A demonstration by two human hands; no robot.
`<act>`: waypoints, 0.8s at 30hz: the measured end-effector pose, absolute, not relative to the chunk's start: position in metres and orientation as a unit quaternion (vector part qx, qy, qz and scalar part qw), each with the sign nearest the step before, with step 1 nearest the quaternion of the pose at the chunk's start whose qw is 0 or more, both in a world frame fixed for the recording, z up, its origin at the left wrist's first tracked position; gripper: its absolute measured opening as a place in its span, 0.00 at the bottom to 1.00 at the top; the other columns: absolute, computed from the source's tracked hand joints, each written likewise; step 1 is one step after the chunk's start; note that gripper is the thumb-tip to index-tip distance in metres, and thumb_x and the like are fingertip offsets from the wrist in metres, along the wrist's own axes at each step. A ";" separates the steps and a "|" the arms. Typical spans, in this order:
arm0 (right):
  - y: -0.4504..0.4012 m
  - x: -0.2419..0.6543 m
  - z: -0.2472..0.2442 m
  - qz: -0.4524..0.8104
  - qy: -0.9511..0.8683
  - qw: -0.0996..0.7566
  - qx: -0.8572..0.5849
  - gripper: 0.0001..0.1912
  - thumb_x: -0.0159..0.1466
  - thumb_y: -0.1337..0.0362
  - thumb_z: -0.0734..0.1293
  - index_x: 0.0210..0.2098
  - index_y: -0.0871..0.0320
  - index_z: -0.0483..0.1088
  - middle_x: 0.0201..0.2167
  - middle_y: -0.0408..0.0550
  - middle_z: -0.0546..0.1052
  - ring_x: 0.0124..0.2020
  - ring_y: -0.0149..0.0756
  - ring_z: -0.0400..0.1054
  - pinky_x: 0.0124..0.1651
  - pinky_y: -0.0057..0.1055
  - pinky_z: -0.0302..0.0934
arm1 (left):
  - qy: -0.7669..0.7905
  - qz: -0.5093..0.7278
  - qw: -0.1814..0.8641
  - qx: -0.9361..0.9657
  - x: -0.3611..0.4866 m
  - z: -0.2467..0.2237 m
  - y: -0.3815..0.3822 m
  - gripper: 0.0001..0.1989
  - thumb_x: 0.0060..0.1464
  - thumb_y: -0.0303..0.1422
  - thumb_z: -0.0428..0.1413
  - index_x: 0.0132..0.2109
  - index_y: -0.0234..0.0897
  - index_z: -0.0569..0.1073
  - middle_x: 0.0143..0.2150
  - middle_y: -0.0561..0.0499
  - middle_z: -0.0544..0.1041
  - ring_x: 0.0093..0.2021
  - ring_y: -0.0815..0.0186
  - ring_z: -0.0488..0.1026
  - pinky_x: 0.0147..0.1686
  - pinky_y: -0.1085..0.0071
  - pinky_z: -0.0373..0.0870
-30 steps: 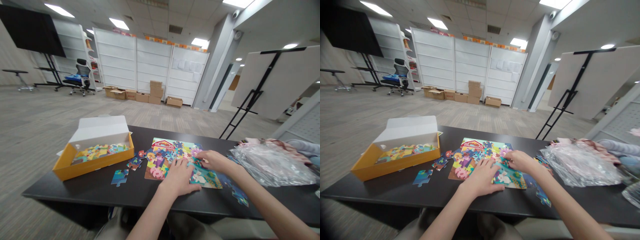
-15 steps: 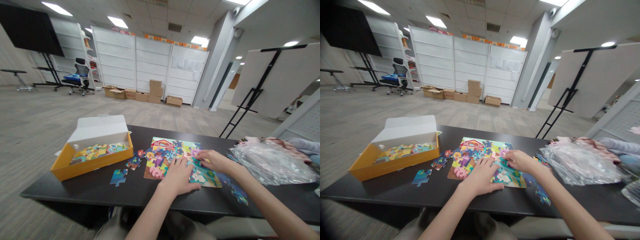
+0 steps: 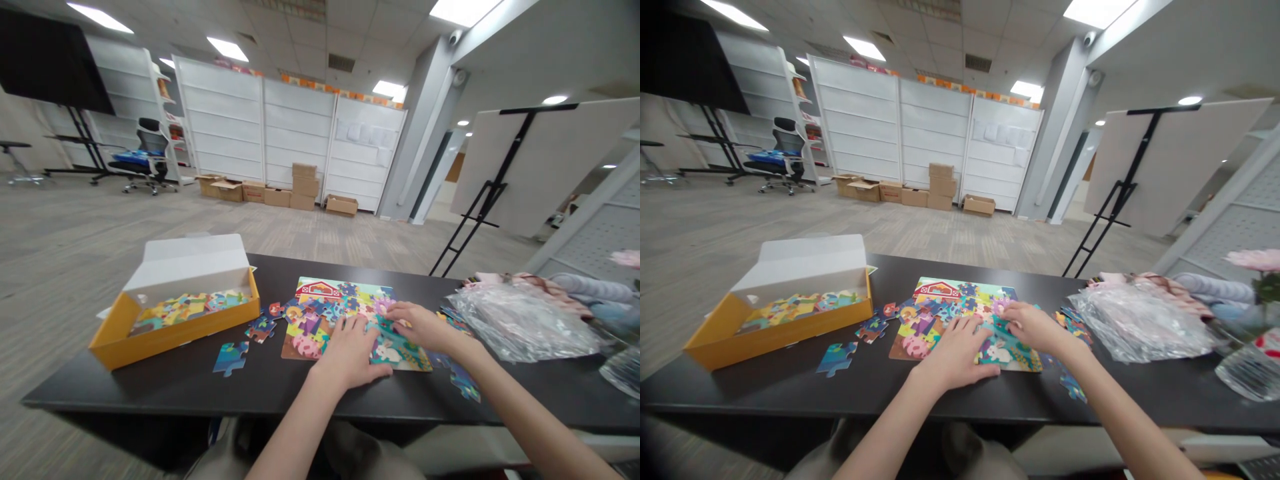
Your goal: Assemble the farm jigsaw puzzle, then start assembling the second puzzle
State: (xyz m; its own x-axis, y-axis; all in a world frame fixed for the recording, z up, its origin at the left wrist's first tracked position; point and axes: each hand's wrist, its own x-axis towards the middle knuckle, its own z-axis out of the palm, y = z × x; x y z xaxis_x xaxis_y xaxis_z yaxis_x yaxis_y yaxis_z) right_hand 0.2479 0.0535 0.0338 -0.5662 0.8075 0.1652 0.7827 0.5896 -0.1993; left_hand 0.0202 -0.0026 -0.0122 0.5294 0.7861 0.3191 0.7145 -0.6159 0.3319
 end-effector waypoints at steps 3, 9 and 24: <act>0.058 0.260 0.058 0.050 -0.824 0.277 -0.492 0.15 0.65 0.61 0.63 0.47 0.57 0.76 0.45 0.53 0.80 0.46 0.42 0.75 0.51 0.38 0.68 | 0.428 0.226 0.076 0.872 0.019 -0.013 -0.003 0.31 0.52 0.57 0.59 0.54 0.41 0.71 0.61 0.40 0.69 0.62 0.46 0.64 0.62 0.47 0.59; 0.048 0.256 0.093 0.108 -0.665 0.516 -0.529 0.18 0.62 0.53 0.66 0.44 0.58 0.76 0.41 0.53 0.81 0.40 0.39 0.75 0.43 0.35 0.70 | 0.424 0.217 0.073 0.876 0.018 -0.012 -0.004 0.29 0.55 0.57 0.57 0.54 0.41 0.71 0.61 0.41 0.69 0.62 0.47 0.64 0.63 0.47 0.58; 0.026 0.284 0.052 0.050 -0.592 0.470 -0.653 0.18 0.59 0.52 0.64 0.39 0.57 0.78 0.36 0.53 0.82 0.38 0.46 0.77 0.42 0.40 0.69 | 0.442 0.212 0.068 0.869 0.022 -0.010 -0.003 0.26 0.57 0.53 0.55 0.54 0.39 0.71 0.63 0.39 0.69 0.64 0.47 0.64 0.65 0.46 0.55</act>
